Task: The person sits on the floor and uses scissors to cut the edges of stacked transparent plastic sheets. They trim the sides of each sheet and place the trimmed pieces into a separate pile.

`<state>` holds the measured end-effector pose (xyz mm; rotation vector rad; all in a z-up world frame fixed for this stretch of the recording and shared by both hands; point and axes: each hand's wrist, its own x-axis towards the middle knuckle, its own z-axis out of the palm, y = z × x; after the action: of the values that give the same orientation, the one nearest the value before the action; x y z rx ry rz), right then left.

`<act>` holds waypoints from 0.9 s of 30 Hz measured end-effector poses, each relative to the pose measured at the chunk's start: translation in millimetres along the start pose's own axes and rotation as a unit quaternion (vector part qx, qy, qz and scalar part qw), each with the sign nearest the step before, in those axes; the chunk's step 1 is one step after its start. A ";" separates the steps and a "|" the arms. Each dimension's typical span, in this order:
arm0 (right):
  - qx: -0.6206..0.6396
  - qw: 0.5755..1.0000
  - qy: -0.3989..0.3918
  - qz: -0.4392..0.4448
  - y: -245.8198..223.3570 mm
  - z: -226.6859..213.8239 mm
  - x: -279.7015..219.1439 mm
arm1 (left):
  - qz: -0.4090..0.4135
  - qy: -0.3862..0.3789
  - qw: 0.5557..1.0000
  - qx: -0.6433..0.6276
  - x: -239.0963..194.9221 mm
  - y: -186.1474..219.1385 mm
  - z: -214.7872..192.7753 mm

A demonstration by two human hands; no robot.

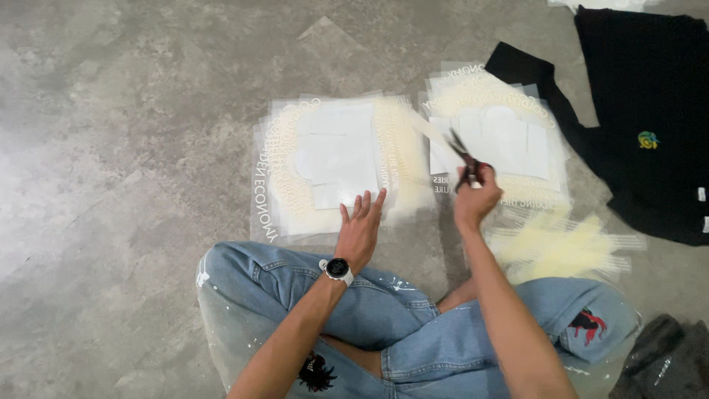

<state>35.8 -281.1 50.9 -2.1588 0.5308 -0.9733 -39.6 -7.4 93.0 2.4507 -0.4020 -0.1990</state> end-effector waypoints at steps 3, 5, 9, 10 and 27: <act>-0.067 0.988 0.126 0.065 80.7 -61.4 30.8 | 0.003 0.013 1.000 -0.028 0.7 3.4 -7.1; -0.168 0.969 0.131 0.125 98.8 -106.7 7.1 | 0.011 0.025 0.998 -0.058 4.0 2.1 -7.7; -0.285 0.920 0.158 0.219 54.2 -139.3 -18.4 | 0.021 0.059 0.985 -0.161 1.3 8.7 -17.7; -0.286 0.919 0.161 0.218 39.0 -129.7 -19.0 | 0.024 0.060 0.985 -0.163 -0.9 12.7 -20.4; 0.090 0.978 0.042 0.184 30.6 -13.7 78.0 | 0.099 0.022 0.990 0.101 14.7 -7.7 7.9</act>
<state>72.3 -354.6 72.5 -1.7825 0.8160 -0.8714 -25.8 -11.1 81.4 2.5857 -0.6697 -0.0212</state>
